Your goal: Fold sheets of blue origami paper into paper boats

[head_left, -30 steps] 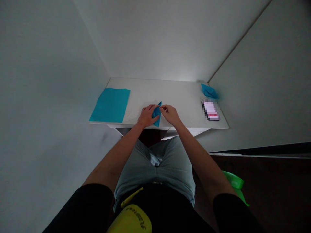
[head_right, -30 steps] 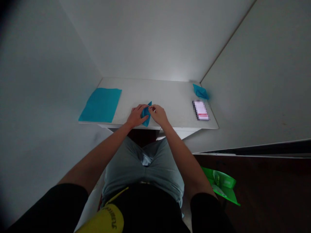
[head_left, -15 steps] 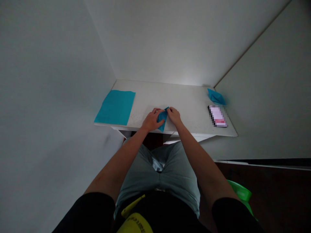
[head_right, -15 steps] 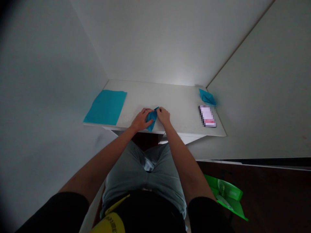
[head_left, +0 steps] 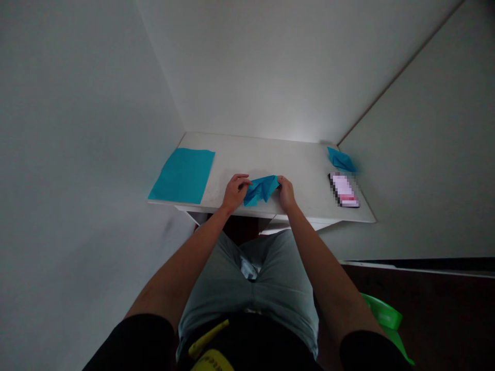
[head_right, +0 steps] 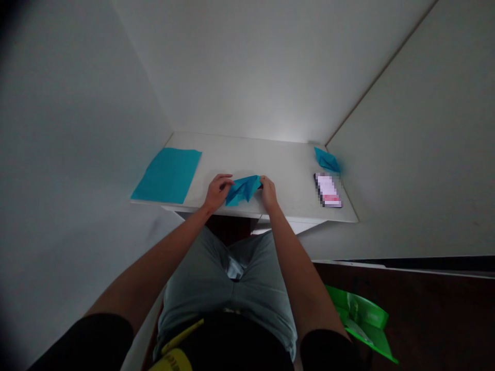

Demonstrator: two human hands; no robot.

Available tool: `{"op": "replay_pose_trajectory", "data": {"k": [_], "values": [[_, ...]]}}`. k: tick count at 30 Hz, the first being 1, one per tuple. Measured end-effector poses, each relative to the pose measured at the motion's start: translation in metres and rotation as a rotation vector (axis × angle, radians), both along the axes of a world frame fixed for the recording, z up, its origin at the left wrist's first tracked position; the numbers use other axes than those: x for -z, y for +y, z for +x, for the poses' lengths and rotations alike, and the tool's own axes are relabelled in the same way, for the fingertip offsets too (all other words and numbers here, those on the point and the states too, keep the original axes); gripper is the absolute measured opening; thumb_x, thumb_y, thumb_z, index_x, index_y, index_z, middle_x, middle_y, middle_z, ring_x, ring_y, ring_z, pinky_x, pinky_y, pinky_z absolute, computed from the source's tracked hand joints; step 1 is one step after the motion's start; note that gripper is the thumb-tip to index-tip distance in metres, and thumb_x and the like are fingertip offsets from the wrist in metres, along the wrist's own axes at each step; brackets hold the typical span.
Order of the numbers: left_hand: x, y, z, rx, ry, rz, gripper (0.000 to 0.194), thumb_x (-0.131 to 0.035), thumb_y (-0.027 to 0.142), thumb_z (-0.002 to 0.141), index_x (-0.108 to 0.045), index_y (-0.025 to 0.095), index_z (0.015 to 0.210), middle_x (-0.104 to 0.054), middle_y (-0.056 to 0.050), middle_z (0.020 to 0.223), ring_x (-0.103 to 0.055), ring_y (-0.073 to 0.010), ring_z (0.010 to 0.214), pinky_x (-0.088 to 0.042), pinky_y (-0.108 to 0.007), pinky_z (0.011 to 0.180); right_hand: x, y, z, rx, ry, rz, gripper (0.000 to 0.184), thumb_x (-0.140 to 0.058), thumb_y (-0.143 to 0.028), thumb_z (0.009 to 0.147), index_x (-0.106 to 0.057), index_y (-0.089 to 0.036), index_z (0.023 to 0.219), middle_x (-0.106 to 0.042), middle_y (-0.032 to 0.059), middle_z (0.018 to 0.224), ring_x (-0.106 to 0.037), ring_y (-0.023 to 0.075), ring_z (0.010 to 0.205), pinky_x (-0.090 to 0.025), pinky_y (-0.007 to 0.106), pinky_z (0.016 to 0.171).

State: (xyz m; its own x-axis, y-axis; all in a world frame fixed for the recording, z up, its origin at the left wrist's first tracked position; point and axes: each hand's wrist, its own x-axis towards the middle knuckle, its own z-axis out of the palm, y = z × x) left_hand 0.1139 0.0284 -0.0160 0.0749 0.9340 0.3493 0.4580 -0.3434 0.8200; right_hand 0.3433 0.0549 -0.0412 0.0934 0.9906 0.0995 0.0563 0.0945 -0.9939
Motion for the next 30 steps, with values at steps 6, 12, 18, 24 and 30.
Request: {"op": "replay_pose_trajectory", "data": {"k": [6,12,18,24,30], "values": [[0.006,0.002,0.000,0.117,0.021,-0.098,0.017,-0.075,0.024,0.096,-0.081,0.024,0.111,-0.082,-0.006,0.120,-0.078,-0.0220,0.108,-0.062,-0.040,0.107,-0.006,-0.003,-0.006,0.029,0.134,0.009,0.045,-0.059,-0.069,0.087,-0.042,-0.029,0.075,-0.049,-0.0027,0.070,-0.055,0.0193,0.070,-0.059,0.035,0.071],[-0.004,0.011,0.006,0.150,0.125,-0.099,0.046,-0.094,0.031,0.081,-0.076,0.020,0.122,-0.069,-0.013,0.141,-0.072,-0.0266,0.127,-0.060,-0.042,0.111,-0.006,-0.002,-0.009,0.048,0.143,0.001,0.048,-0.063,-0.072,0.087,-0.045,-0.029,0.078,-0.051,-0.0019,0.076,-0.055,0.0189,0.073,-0.062,0.034,0.068],[-0.041,0.025,0.037,0.069,0.427,-0.040,0.036,-0.087,0.034,0.089,-0.074,0.023,0.121,-0.066,-0.012,0.141,-0.072,-0.0297,0.119,-0.061,-0.045,0.102,-0.006,-0.003,-0.006,0.000,0.159,0.043,0.050,-0.067,-0.072,0.090,-0.048,-0.027,0.076,-0.051,-0.0022,0.077,-0.056,0.0172,0.076,-0.062,0.030,0.065],[-0.055,0.028,0.053,0.026,0.569,0.012,0.033,-0.080,0.049,0.098,-0.077,0.021,0.116,-0.071,-0.014,0.124,-0.073,-0.0320,0.107,-0.056,-0.046,0.096,-0.009,-0.003,-0.009,-0.027,0.178,0.001,0.051,-0.069,-0.073,0.085,-0.049,-0.026,0.079,-0.056,-0.0016,0.081,-0.063,0.0178,0.083,-0.062,0.029,0.066],[-0.053,0.034,0.041,0.079,0.496,-0.029,0.028,-0.079,0.050,0.100,-0.081,0.026,0.113,-0.074,-0.009,0.120,-0.073,-0.0291,0.108,-0.055,-0.041,0.092,-0.007,-0.003,-0.009,-0.015,0.171,0.001,0.047,-0.066,-0.070,0.085,-0.046,-0.027,0.078,-0.052,-0.0023,0.078,-0.058,0.0176,0.079,-0.062,0.031,0.066]]}}
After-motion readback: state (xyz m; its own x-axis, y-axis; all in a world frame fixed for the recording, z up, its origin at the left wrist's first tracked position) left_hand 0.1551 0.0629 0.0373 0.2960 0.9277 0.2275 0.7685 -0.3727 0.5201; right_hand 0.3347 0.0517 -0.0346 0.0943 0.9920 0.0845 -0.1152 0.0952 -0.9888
